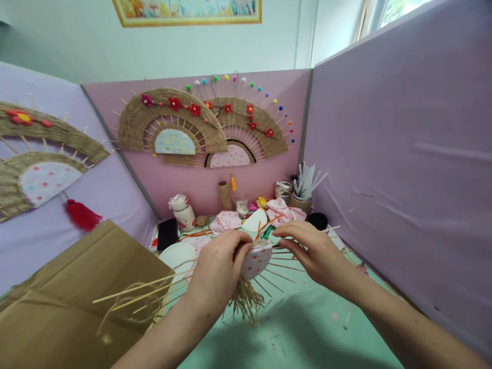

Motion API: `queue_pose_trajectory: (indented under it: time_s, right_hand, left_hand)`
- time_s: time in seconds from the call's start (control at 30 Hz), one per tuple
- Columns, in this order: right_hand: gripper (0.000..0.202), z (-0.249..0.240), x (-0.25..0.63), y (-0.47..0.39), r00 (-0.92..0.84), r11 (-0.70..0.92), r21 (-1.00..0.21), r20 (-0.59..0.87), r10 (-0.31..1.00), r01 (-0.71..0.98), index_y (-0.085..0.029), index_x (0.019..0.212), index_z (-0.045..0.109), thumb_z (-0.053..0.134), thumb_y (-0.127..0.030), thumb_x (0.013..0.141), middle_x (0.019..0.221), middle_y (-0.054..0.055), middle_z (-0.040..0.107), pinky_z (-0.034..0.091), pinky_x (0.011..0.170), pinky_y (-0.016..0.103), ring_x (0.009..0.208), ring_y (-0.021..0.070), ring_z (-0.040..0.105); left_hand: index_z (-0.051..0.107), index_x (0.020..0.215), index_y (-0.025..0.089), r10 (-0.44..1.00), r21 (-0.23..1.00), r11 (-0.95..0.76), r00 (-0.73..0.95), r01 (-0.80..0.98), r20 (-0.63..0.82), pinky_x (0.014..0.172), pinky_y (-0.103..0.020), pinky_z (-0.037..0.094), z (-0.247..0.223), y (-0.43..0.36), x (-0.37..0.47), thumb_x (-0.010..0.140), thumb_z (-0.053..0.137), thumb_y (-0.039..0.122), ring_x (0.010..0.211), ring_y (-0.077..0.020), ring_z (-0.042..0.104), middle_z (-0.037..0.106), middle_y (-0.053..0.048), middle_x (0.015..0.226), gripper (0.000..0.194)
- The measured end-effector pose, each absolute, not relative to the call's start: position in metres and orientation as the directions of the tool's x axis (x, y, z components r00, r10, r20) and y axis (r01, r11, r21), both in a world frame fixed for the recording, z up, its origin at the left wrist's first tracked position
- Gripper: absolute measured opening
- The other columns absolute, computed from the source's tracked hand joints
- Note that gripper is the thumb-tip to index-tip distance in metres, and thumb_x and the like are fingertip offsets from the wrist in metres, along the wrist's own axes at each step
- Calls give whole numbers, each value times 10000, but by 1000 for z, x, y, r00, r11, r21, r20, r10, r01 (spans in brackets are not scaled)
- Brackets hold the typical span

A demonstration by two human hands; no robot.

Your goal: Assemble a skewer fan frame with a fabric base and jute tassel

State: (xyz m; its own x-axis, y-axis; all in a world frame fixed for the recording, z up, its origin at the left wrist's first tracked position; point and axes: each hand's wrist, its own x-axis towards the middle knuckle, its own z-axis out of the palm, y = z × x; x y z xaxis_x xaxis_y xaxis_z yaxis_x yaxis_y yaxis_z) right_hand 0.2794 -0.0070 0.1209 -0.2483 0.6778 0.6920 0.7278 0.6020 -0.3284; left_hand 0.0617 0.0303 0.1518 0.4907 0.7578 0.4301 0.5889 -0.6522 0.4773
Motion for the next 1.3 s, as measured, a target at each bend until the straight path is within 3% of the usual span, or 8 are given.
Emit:
queue_pose_trajectory:
  time_s: [0.57, 0.83, 1.3]
  right_hand:
    - [81, 123, 275, -8, -190, 561, -451, 636, 748, 694, -205, 962, 669, 598, -178, 934, 941, 31, 739, 490, 800, 297, 907, 178, 667]
    - [87, 138, 272, -3, -226, 483, -564, 465, 856, 670, -213, 906, 681, 605, -244, 936, 914, 15, 724, 467, 766, 281, 870, 166, 647]
    - [135, 157, 268, 5, -312, 484, -547, 379, 871, 683, -194, 795, 667, 583, -108, 857, 806, 2, 674, 429, 659, 242, 726, 128, 588]
  left_hand:
    - [656, 860, 209, 770, 470, -638, 514, 611, 377, 749, -310, 426, 153, 27, 66, 910, 587, 175, 816, -172, 625, 694, 2, 865, 92]
    - [655, 858, 206, 759, 460, -651, 524, 604, 385, 739, -309, 438, 153, 27, 67, 901, 577, 156, 807, -175, 633, 699, -5, 865, 102]
    - [643, 854, 193, 757, 437, -653, 534, 619, 376, 718, -315, 439, 153, 27, 66, 899, 580, 146, 810, -185, 627, 688, -13, 859, 91]
